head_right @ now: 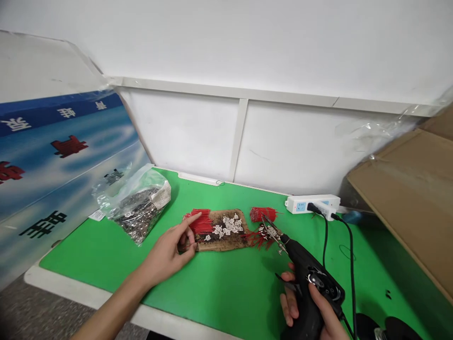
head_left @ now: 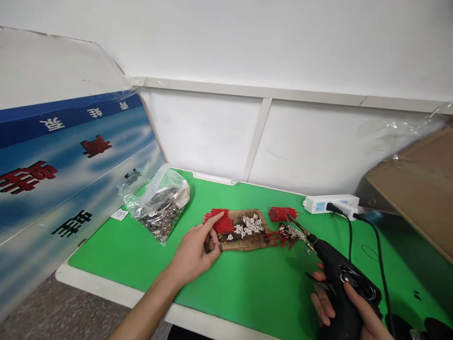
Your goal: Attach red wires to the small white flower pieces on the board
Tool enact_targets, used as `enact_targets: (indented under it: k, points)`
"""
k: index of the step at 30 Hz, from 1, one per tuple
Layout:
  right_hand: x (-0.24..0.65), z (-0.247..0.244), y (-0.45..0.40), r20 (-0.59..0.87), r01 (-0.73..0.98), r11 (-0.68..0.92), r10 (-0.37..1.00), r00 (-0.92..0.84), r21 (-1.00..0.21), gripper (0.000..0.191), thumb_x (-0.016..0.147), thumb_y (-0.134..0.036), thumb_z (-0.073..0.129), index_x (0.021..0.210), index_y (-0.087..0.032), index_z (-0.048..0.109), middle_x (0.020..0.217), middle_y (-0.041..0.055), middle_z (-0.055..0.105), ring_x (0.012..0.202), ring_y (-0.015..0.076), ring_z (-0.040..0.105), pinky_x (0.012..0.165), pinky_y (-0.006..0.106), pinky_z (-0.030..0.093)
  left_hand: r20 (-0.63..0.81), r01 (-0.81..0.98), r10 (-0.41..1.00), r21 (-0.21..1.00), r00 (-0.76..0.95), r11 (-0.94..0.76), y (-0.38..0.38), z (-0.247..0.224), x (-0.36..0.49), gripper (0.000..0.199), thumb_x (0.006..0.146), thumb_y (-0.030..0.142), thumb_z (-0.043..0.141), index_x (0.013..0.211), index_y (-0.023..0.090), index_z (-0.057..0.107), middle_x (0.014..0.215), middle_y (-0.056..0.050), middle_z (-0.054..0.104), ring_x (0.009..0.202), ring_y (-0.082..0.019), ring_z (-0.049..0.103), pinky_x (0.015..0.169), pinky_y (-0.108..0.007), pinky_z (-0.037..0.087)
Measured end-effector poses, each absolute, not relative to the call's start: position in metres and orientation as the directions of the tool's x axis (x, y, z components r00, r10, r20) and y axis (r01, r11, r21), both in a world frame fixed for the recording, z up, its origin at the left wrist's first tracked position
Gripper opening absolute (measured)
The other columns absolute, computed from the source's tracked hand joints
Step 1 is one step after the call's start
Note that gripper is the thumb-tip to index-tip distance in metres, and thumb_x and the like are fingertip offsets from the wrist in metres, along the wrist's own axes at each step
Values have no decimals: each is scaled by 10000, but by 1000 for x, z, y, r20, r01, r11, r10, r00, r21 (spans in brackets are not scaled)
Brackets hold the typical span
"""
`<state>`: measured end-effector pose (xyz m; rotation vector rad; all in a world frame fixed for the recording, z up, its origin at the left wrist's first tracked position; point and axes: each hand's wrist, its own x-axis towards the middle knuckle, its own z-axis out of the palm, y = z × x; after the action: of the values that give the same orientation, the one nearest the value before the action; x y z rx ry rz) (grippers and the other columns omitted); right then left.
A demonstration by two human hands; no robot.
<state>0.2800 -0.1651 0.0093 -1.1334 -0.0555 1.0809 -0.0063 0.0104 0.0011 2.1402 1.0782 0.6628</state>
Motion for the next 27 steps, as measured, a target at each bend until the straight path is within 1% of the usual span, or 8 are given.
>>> enact_targets:
  k: [2,4,10,17,20,22,24,27]
  points:
    - [277,13,-165,-455,-674,38,708,539,-738,525,777,-441,792,1219,-179,688,1061,121,660,622,128,388,514,265,442,143,506,832,734,536,-452,11,1,-6,759,883,224,566,1598,287,319,976,13,641,814,-125,555,780,-270,432]
    - [276,15,-165,-451,-688,70,707,545,-722,509,786,-434,791,1209,-170,691,1106,120,653,622,113,374,503,246,430,138,508,833,736,535,-448,11,1,-6,747,882,224,564,1592,270,337,982,9,639,825,-124,558,782,-267,433]
    - [279,10,-170,-421,-716,128,732,535,-687,451,828,-413,769,1183,-143,707,969,87,636,625,110,375,506,233,423,146,484,834,756,533,-441,10,3,-6,646,898,245,556,1532,217,435,978,-11,643,832,-130,568,789,-268,442]
    - [279,6,-169,-351,-721,164,787,507,-674,389,848,-398,766,1146,-152,726,964,69,652,625,108,396,504,234,425,176,415,812,787,556,-455,9,-1,-13,538,956,290,548,1482,206,476,991,-25,632,864,-142,571,809,-272,449]
    - [279,5,-168,-323,-728,181,807,495,-662,374,860,-406,763,1134,-155,729,951,64,656,618,107,395,499,234,424,219,427,818,765,531,-482,3,3,-13,463,979,323,532,1427,207,521,987,-34,632,876,-158,570,817,-290,444]
    - [280,2,-169,-321,-748,192,814,483,-636,381,873,-414,753,1148,-152,725,930,60,653,620,111,398,500,234,425,250,433,810,741,530,-512,-3,9,-4,440,971,312,532,1394,194,538,984,-43,635,882,-170,574,834,-306,449]
    - [282,0,-170,-320,-766,210,818,478,-608,384,889,-419,737,1162,-150,720,943,60,657,623,111,396,506,234,427,258,397,770,736,584,-548,-9,15,13,459,943,261,537,1397,189,524,982,-43,637,906,-174,586,882,-319,458]
    - [283,-1,-171,-308,-772,246,813,493,-585,372,900,-423,725,1154,-151,723,1002,62,664,626,104,392,510,231,423,269,342,706,728,655,-594,-12,24,56,506,872,191,560,1378,191,532,965,-36,641,889,-170,592,853,-304,461]
